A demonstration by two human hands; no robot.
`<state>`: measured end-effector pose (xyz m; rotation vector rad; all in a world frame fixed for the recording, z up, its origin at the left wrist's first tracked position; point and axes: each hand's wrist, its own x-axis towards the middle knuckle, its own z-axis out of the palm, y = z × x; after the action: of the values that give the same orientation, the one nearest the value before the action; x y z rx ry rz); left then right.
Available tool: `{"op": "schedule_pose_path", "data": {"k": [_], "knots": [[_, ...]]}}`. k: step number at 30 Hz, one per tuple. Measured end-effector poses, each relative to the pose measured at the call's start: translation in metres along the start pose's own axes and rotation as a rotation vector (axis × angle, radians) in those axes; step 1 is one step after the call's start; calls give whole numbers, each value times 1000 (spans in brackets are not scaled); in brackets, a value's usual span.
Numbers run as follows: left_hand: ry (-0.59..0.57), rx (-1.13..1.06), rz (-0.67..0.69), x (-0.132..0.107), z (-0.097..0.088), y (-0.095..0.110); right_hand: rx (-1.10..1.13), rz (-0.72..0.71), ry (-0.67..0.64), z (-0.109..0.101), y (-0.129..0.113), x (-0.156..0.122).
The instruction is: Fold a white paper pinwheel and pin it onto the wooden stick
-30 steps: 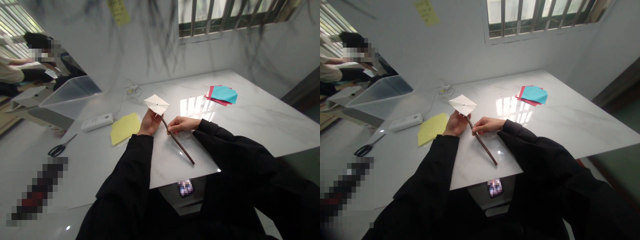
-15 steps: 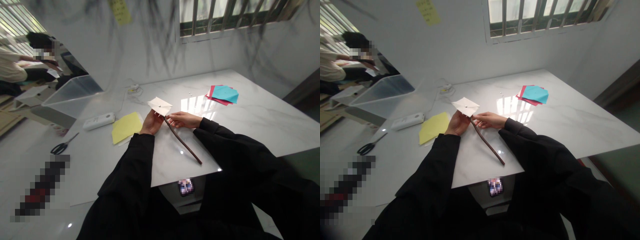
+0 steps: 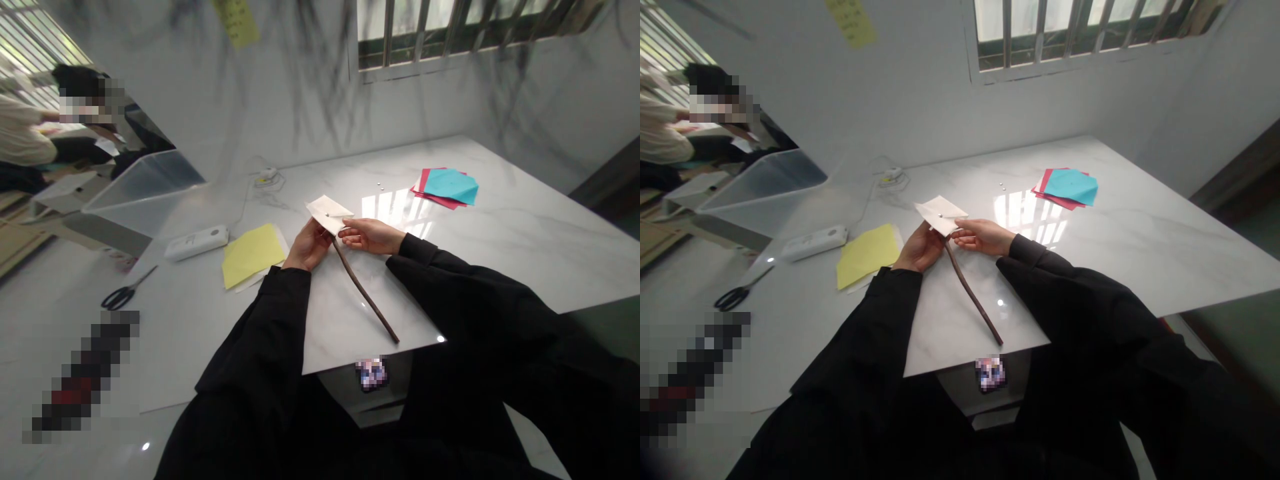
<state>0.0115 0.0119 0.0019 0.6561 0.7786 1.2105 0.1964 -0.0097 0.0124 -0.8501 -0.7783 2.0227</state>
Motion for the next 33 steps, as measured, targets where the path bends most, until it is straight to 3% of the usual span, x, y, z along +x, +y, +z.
{"op": "schedule_pose_path", "data": {"k": [15,19,27,33], "knots": [[-55,95,58,3,-4,-7,-21,-82,-27,-4,4,5],[-67,126,89,3,-4,-7,-17,-82,21,-1,3,4],[199,236,240,12,-17,1,-110,-217,217,-7,-7,3],[261,431,385,11,-14,0,-204,-260,286,-12,-7,5]]}}
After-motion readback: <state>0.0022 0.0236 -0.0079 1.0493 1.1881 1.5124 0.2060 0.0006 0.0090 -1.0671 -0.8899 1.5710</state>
